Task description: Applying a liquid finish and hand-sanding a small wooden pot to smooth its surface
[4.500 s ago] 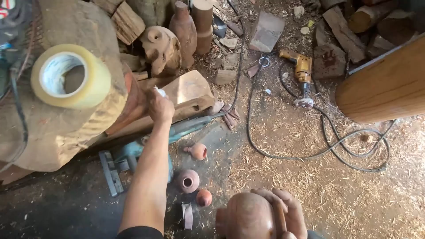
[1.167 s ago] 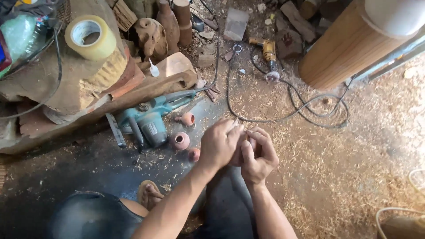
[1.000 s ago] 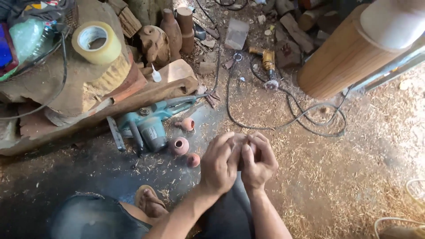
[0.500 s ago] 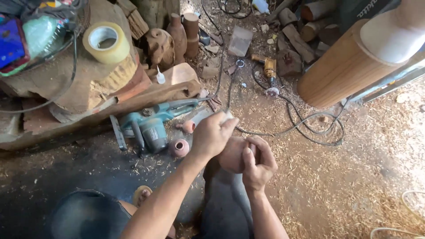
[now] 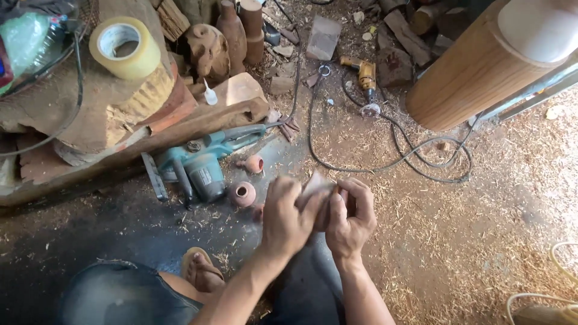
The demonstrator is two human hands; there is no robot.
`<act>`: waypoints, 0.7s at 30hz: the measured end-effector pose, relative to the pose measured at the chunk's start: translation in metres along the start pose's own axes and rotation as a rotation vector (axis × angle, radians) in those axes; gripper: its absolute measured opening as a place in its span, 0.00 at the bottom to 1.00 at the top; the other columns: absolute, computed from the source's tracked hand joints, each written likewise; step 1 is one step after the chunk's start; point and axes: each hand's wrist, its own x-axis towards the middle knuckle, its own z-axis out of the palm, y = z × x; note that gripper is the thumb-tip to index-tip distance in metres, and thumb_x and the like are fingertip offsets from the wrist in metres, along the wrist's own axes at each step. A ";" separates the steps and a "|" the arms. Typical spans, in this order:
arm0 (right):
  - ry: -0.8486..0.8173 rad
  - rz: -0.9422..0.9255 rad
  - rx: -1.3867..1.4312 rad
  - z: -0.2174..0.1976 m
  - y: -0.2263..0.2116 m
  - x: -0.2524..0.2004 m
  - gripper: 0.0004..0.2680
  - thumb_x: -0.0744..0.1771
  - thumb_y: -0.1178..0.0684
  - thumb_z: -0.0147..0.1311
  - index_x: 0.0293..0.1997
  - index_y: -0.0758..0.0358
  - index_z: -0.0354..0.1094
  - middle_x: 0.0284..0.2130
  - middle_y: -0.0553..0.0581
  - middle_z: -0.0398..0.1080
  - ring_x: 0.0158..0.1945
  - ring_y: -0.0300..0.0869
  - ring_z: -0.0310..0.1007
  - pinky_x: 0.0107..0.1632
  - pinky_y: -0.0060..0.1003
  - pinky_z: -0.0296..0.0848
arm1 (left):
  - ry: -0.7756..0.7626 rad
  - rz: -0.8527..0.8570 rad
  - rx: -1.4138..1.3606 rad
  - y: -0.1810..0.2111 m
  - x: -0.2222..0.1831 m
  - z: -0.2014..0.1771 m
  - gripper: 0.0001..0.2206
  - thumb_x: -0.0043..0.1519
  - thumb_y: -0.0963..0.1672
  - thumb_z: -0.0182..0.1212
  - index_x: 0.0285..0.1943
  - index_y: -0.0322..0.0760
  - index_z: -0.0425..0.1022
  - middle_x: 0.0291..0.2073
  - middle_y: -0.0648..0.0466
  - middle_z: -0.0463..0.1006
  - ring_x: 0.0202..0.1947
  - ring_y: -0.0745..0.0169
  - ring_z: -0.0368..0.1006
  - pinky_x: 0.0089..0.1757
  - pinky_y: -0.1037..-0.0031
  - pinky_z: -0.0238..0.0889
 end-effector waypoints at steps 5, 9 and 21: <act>0.007 -0.029 -0.085 0.008 -0.008 -0.001 0.07 0.66 0.54 0.59 0.45 0.64 0.76 0.41 0.61 0.75 0.46 0.47 0.75 0.49 0.39 0.73 | -0.084 -0.039 -0.029 -0.010 0.018 0.016 0.14 0.64 0.47 0.62 0.30 0.33 0.71 0.31 0.46 0.71 0.34 0.38 0.72 0.39 0.57 0.66; -0.008 0.061 -0.091 0.009 0.004 0.007 0.07 0.66 0.53 0.60 0.46 0.58 0.76 0.41 0.57 0.77 0.45 0.44 0.76 0.47 0.40 0.73 | -0.008 -0.134 -0.120 0.034 0.013 0.004 0.09 0.68 0.44 0.60 0.44 0.31 0.75 0.30 0.37 0.74 0.37 0.28 0.75 0.38 0.52 0.69; 0.053 0.028 0.105 0.011 0.021 0.002 0.06 0.66 0.57 0.59 0.43 0.69 0.75 0.39 0.68 0.75 0.46 0.48 0.76 0.47 0.43 0.76 | 0.107 0.193 -0.011 0.027 -0.004 0.008 0.08 0.64 0.41 0.63 0.44 0.24 0.78 0.45 0.36 0.80 0.47 0.34 0.78 0.49 0.55 0.70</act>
